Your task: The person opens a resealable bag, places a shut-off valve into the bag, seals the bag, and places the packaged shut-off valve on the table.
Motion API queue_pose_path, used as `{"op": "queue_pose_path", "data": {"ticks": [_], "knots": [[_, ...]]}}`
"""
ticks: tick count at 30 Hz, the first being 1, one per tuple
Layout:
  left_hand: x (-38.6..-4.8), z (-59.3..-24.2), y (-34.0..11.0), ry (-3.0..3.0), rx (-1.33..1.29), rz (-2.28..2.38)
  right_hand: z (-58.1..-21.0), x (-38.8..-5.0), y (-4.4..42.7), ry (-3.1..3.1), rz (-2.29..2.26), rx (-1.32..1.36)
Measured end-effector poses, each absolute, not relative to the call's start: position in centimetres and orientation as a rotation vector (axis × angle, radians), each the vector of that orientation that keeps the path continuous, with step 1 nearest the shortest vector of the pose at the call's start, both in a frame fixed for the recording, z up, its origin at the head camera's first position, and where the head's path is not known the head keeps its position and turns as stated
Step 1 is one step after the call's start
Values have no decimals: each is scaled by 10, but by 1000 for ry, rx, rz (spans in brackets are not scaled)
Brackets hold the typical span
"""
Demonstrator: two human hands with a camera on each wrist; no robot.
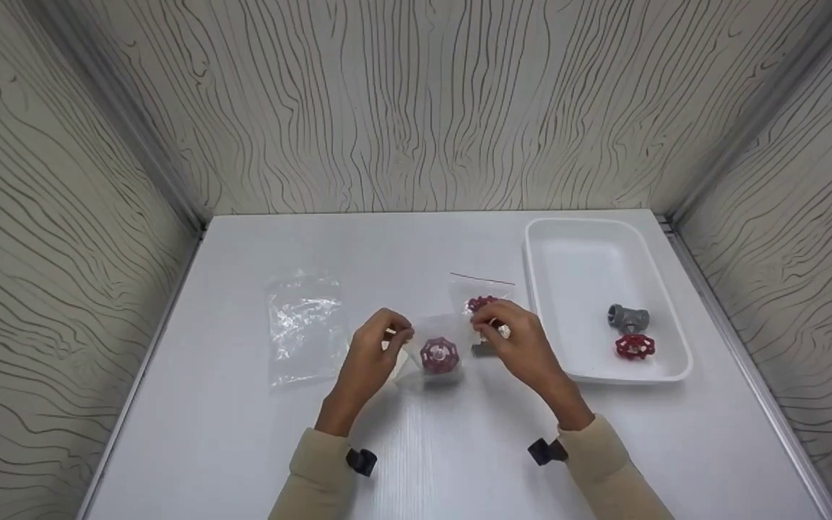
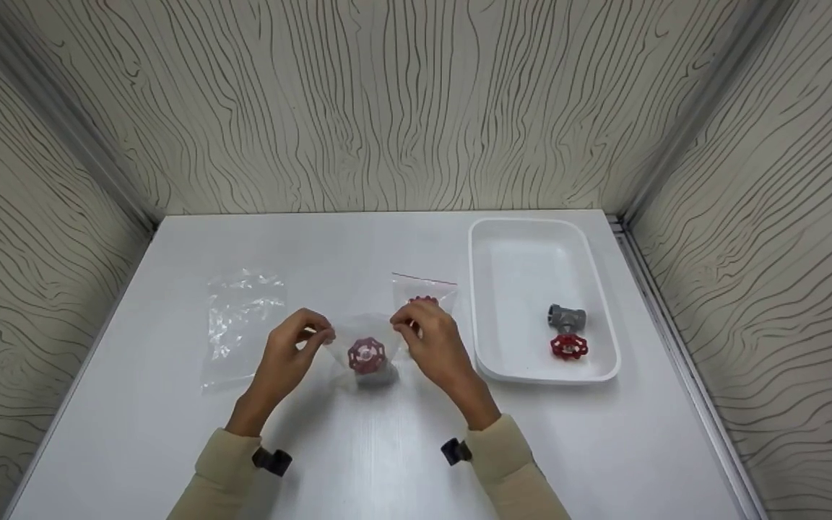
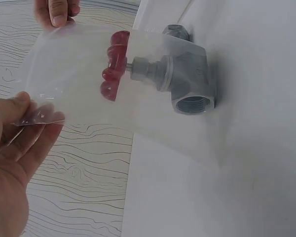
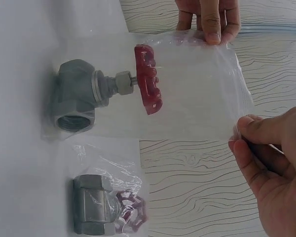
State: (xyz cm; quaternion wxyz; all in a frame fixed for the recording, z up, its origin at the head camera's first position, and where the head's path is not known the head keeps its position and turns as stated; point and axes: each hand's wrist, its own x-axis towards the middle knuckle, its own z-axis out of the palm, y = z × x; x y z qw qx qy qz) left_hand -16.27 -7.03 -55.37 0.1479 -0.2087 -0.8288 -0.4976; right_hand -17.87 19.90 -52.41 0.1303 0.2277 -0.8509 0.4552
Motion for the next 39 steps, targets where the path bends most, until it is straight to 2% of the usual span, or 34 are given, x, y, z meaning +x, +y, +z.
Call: {"op": "queue_pose_path", "data": {"ticks": [25,39], "knots": [[-164,-560,-65,-2296,-648,-1450,-523,-173,193,-2534,1271,663],[-165,-560,-65,-2269,-664,-1468,-519,-173,175,-2602,1076,801]]}}
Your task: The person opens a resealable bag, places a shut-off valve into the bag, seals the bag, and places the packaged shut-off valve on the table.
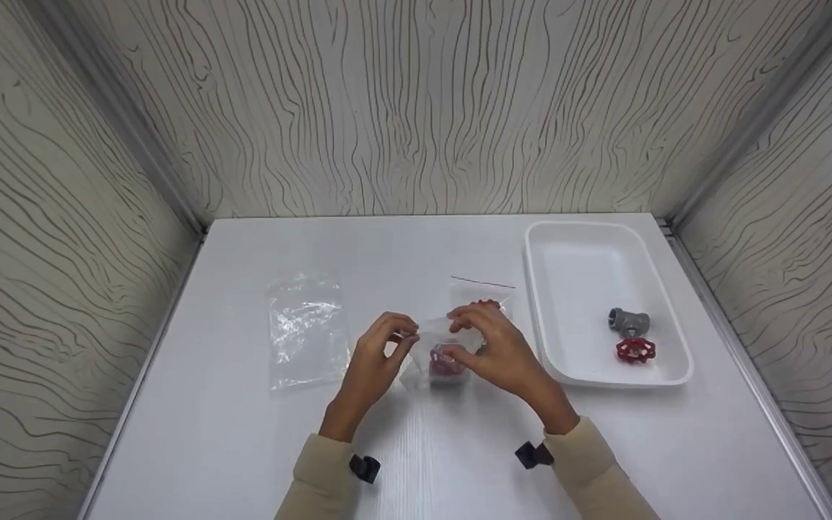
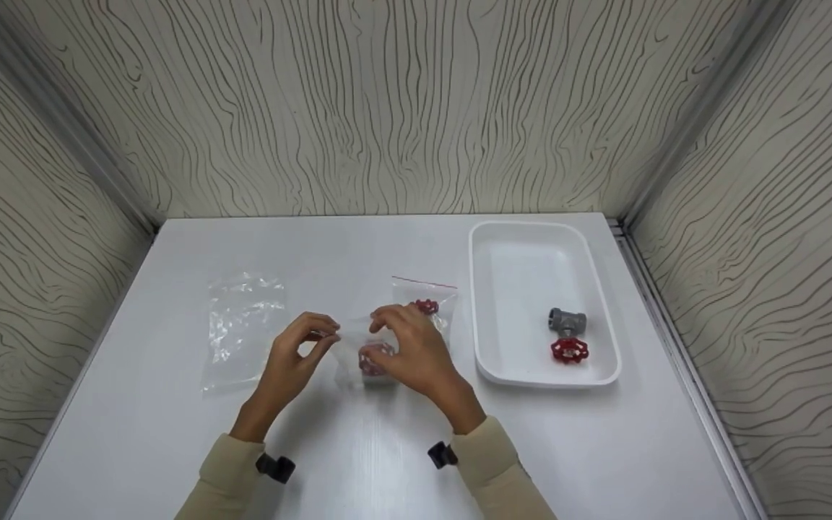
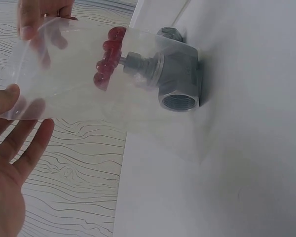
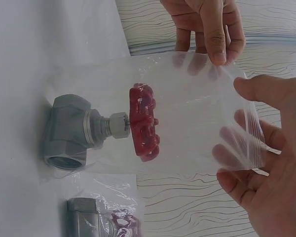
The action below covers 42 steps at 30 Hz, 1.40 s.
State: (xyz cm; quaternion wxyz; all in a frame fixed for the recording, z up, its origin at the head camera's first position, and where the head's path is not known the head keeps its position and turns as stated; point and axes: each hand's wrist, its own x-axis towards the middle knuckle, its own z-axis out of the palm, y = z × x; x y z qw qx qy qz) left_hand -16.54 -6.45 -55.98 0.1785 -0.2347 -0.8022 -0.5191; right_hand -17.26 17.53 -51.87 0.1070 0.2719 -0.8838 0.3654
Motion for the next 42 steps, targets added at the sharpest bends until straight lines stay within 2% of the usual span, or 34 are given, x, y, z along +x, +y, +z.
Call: {"op": "queue_pose_path", "data": {"ticks": [22,34,42], "knots": [[-163,-557,-64,-2372,-555,-1447,-521,-179,163,-2460,892,904],[-164,-560,-66,-2380,-560,-1476,-521,-178,154,-2444,827,819],[-164,-559,-66,-2385,-563,-1440,-516,-181,144,-2420,756,925]]}}
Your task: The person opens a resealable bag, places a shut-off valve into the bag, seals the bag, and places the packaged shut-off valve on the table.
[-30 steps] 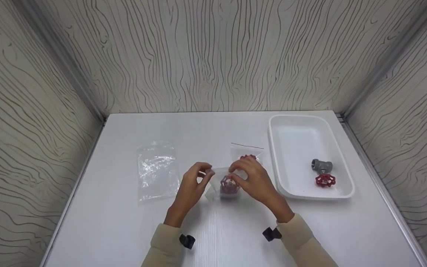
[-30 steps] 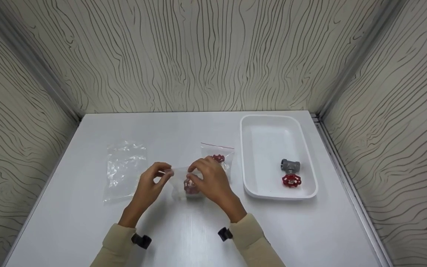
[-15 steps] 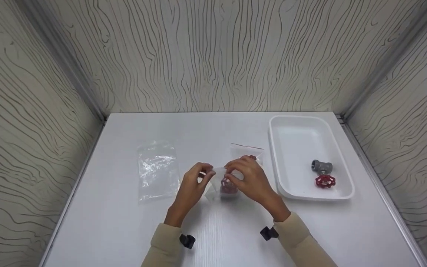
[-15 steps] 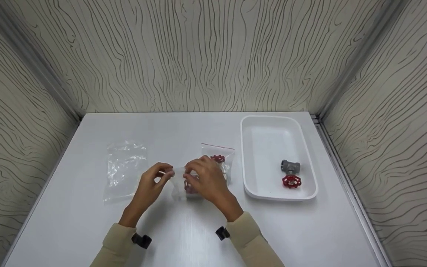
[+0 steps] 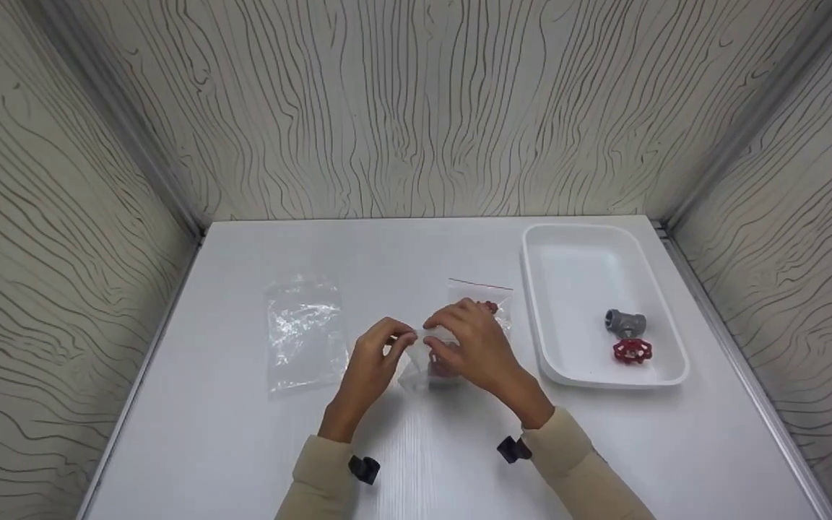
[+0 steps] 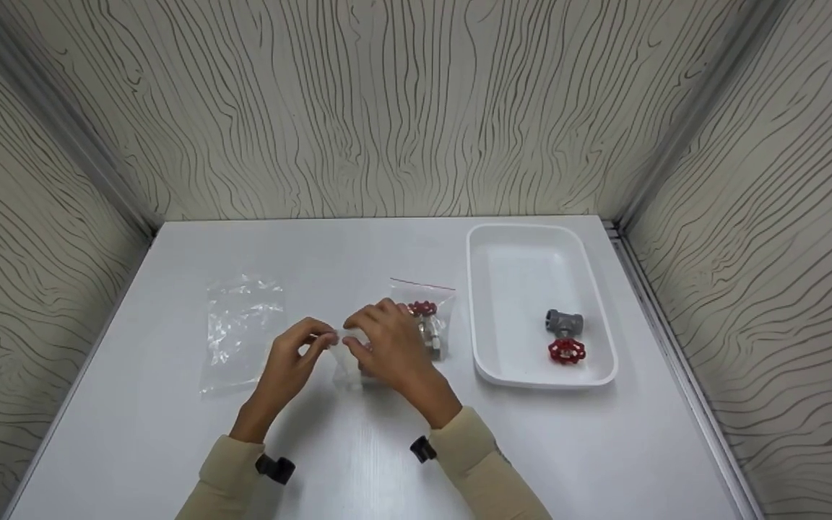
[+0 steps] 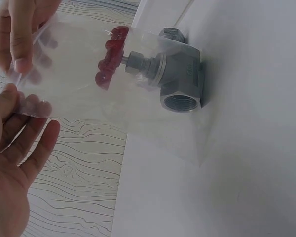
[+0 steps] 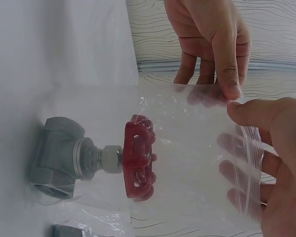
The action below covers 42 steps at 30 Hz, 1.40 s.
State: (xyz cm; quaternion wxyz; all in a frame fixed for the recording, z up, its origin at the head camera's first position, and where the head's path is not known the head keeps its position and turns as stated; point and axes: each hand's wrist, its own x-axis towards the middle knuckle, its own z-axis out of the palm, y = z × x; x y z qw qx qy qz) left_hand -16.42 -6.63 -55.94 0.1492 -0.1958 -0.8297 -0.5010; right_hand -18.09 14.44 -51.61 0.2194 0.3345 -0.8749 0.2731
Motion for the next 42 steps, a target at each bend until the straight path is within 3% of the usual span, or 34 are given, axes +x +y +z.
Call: {"op": "queue_pose_path", "data": {"ticks": [42], "knots": [[-164,-557,-62,-2376,-560,-1317,-520,-183,130,-2462,723,869]]}}
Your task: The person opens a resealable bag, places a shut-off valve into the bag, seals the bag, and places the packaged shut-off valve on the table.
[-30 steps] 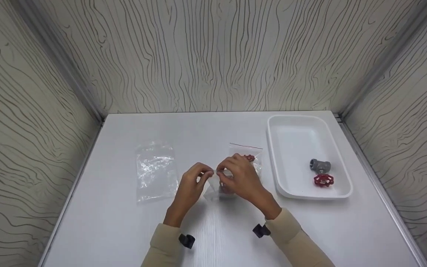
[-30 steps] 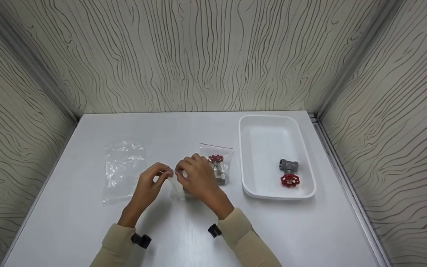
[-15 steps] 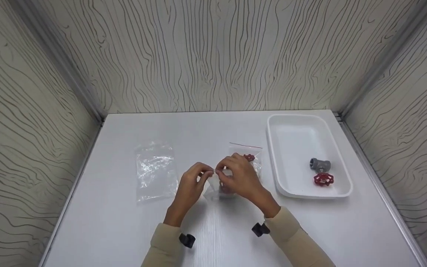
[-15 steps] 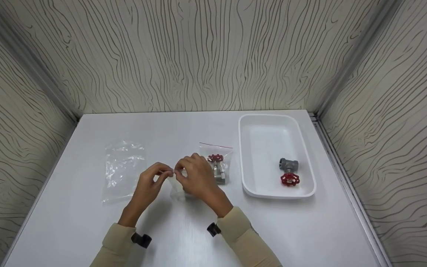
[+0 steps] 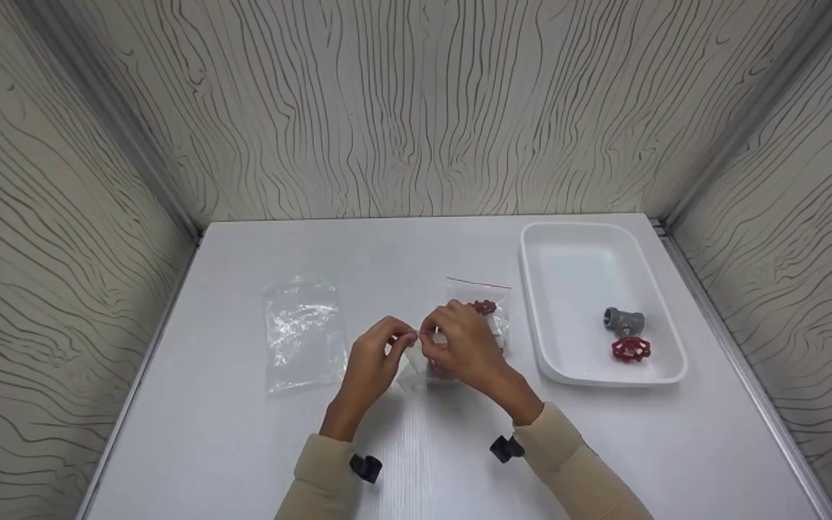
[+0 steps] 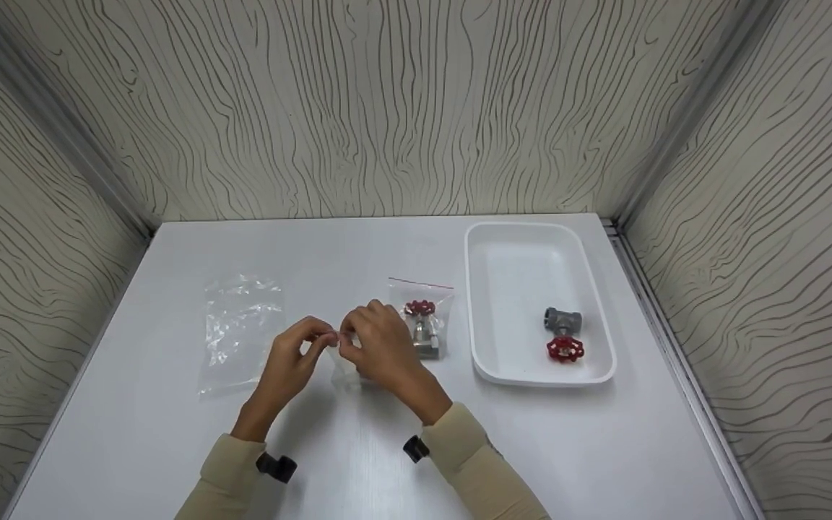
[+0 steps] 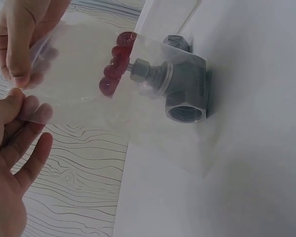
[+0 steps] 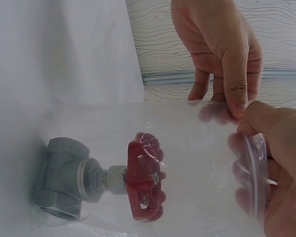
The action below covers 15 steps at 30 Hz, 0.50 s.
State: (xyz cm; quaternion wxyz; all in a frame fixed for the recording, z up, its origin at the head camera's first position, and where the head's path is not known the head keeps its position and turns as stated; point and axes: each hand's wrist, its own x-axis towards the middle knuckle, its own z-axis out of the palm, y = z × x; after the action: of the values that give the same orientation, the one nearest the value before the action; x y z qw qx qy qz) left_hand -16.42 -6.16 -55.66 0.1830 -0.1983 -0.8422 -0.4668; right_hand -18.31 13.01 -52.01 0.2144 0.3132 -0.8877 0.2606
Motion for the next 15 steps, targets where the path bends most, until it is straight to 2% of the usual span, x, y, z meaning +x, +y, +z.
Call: {"op": "queue_pose_path", "data": {"ticks": [15], "knots": [[-166,-559,-64,-2351,-558,-1389,-515,-182,150,-2518,814,824]]}}
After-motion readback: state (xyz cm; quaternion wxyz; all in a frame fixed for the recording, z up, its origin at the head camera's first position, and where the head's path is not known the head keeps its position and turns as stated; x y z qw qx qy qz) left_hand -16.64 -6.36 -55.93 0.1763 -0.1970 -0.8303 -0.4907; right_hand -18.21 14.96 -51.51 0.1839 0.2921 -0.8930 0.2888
